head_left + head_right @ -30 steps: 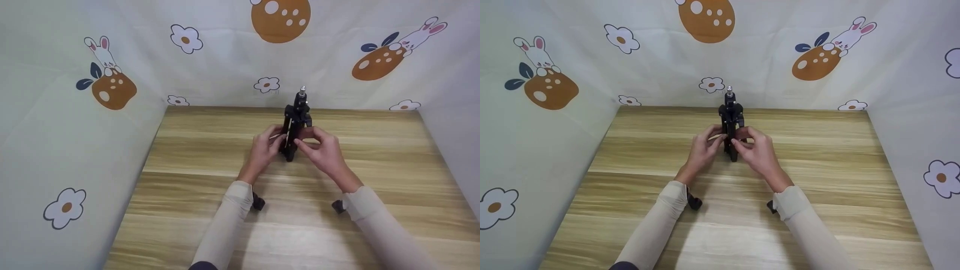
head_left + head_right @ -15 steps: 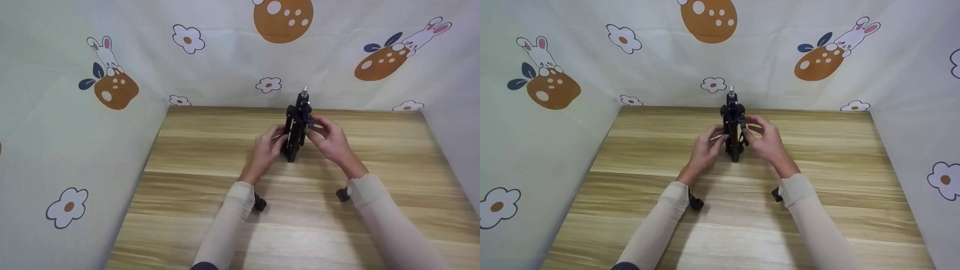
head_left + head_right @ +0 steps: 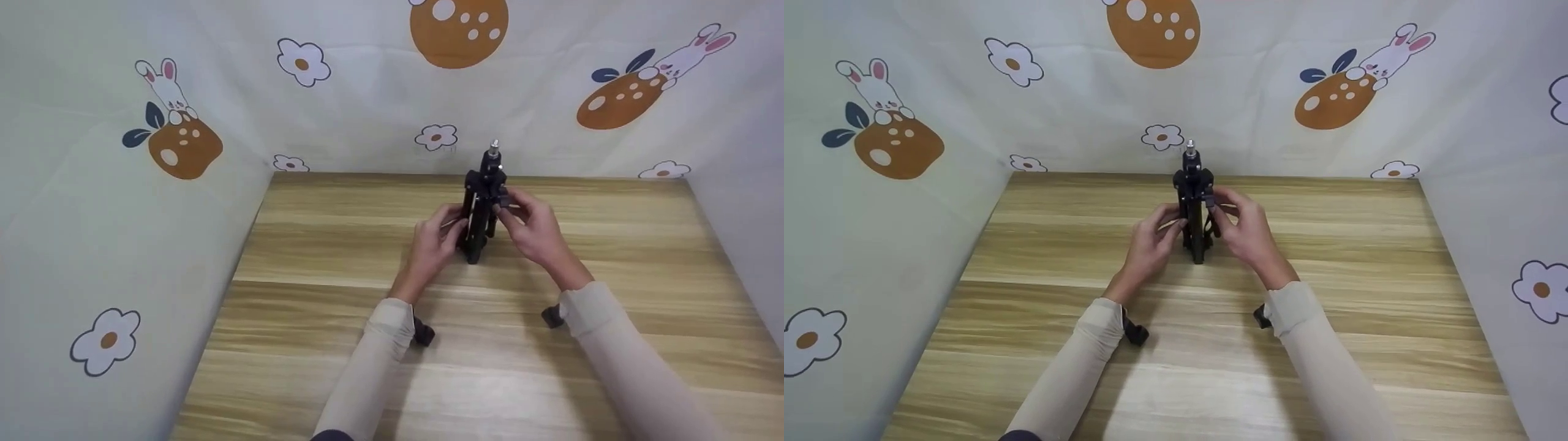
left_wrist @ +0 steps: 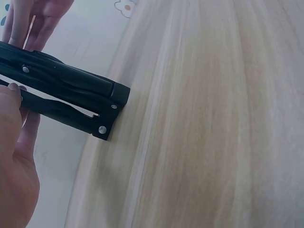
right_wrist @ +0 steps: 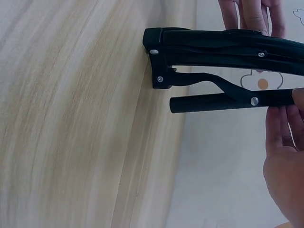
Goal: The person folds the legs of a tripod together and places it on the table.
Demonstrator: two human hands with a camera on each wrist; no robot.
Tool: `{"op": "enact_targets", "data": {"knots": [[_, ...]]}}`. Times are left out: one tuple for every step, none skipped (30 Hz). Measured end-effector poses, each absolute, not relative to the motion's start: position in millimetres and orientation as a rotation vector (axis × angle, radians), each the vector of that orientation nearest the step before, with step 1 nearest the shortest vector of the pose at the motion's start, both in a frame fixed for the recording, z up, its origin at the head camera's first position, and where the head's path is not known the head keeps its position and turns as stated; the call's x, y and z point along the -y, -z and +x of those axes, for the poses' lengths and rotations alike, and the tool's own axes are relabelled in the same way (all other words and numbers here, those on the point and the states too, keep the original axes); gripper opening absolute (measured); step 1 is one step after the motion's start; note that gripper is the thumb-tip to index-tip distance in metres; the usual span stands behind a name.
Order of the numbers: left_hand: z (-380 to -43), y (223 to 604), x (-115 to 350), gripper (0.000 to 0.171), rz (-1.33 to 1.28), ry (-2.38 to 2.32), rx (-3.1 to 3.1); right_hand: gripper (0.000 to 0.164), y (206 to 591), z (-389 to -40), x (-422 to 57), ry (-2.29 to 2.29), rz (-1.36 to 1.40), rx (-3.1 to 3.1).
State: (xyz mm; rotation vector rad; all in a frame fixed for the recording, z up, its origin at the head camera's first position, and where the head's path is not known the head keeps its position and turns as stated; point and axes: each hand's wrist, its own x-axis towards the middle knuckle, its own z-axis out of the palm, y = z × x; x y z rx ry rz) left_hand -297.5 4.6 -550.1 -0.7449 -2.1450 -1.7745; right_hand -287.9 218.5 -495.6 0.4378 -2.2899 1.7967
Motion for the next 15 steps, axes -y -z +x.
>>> {"op": "enact_targets", "data": {"knots": [[-297.6, 550.3, -4.1, 0.023, -0.74, 1.794, 2.14, 0.03, 495.1, -288.1, -218.1, -1.784, 0.439, 2.302], [-297.7, 550.5, -3.9, 0.023, -0.735, 1.814, 2.134, 0.029, 494.9, -288.4, -217.9, -1.768, 0.437, 2.315], [-297.7, 550.8, -3.6, 0.024, -0.728, 1.84, 2.129, 0.029, 494.8, -288.5, -217.9, -1.766, 0.43, 2.32], [-297.6, 550.8, -3.4, 0.024, -0.72, 1.859, 2.125, 0.03, 494.8, -288.6, -218.0, -1.758, 0.427, 2.327], [-297.4, 550.6, -3.2, 0.024, -0.71, 1.878, 2.12, 0.029, 494.9, -288.7, -218.2, -1.75, 0.424, 2.333], [-297.4, 550.6, -3.2, 0.024, -0.697, 1.886, 2.118, 0.029, 494.9, -288.7, -218.2, -1.745, 0.422, 2.336], [-297.1, 550.3, -3.4, 0.024, -0.685, 1.89, 2.115, 0.029, 495.4, -288.7, -218.5, -1.742, 0.421, 2.336], [-296.6, 549.9, -3.7, 0.024, -0.671, 1.882, 2.114, 0.028, 495.9, -288.6, -219.1, -1.742, 0.418, 2.333], [-296.0, 549.6, -4.2, 0.025, -0.659, 1.876, 2.113, 0.028, 496.3, -288.4, -219.5, -1.743, 0.415, 2.328], [-295.2, 548.9, -3.9, 0.025, -0.642, 1.86, 2.112, 0.027, 496.7, -288.5, -219.2, -1.744, 0.415, 2.324], [-294.2, 548.1, -3.7, 0.024, -0.626, 1.844, 2.109, 0.026, 497.1, -288.6, -218.9, -1.744, 0.414, 2.319], [-293.2, 547.1, -3.6, 0.024, -0.612, 1.822, 2.105, 0.026, 497.4, -288.6, -218.5, -1.745, 0.414, 2.313], [-291.7, 545.9, -3.6, 0.023, -0.598, 1.802, 2.1, 0.026, 497.6, -288.5, -218.4, -1.743, 0.415, 2.31], [-290.3, 544.7, -3.4, 0.022, -0.581, 1.768, 2.101, 0.026, 497.7, -288.5, -218.2, -1.742, 0.415, 2.305], [-288.8, 543.6, -3.4, 0.02, -0.569, 1.74, 2.099, 0.026, 497.9, -288.6, -217.8, -1.738, 0.418, 2.304]]}}
